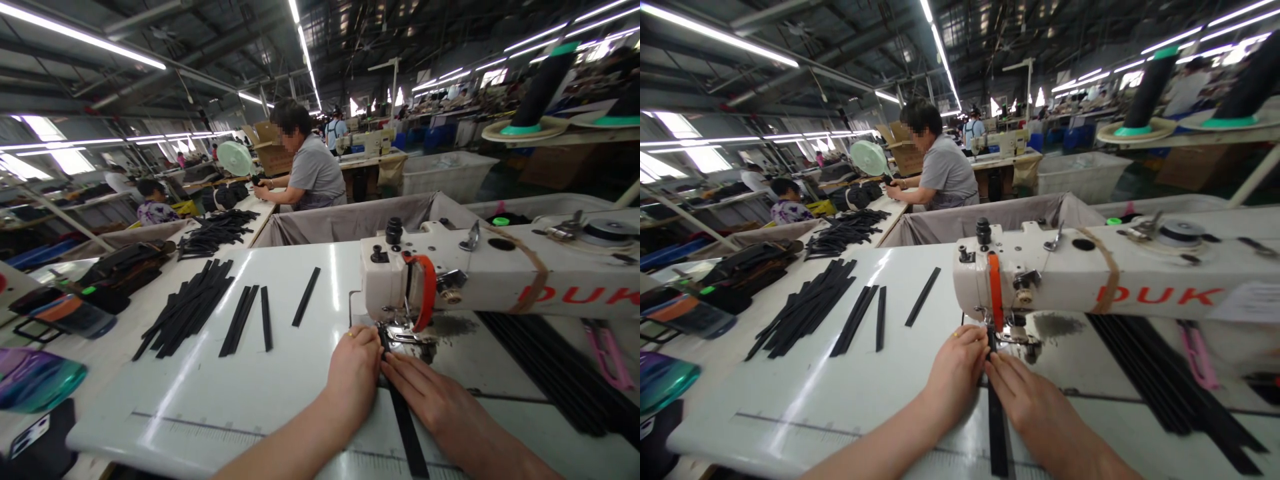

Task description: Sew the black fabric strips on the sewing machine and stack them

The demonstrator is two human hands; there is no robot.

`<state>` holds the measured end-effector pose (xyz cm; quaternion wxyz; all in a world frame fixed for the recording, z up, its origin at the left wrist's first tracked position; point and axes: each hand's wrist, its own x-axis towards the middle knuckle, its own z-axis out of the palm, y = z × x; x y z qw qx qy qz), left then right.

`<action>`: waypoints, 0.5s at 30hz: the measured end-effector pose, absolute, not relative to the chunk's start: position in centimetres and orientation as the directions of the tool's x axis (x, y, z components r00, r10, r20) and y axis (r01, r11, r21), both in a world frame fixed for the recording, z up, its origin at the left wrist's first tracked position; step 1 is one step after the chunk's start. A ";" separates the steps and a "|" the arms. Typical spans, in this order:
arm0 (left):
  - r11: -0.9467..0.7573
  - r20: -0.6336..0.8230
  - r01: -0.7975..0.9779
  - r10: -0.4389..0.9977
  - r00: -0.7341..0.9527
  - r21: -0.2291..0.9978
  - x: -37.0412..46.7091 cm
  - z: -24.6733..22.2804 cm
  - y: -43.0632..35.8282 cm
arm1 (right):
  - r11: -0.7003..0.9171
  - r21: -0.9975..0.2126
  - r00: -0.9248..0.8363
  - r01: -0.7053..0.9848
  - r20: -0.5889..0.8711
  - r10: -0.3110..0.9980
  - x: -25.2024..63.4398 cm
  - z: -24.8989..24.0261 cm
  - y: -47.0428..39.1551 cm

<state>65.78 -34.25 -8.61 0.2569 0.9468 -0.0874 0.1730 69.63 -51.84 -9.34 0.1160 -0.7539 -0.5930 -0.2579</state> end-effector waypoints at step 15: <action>-0.824 0.410 -0.232 0.001 0.912 0.517 66.0 -8.3 -34.1 | -0.218 -0.131 0.254 0.967 0.539 0.803 69.8 -8.3 -52.2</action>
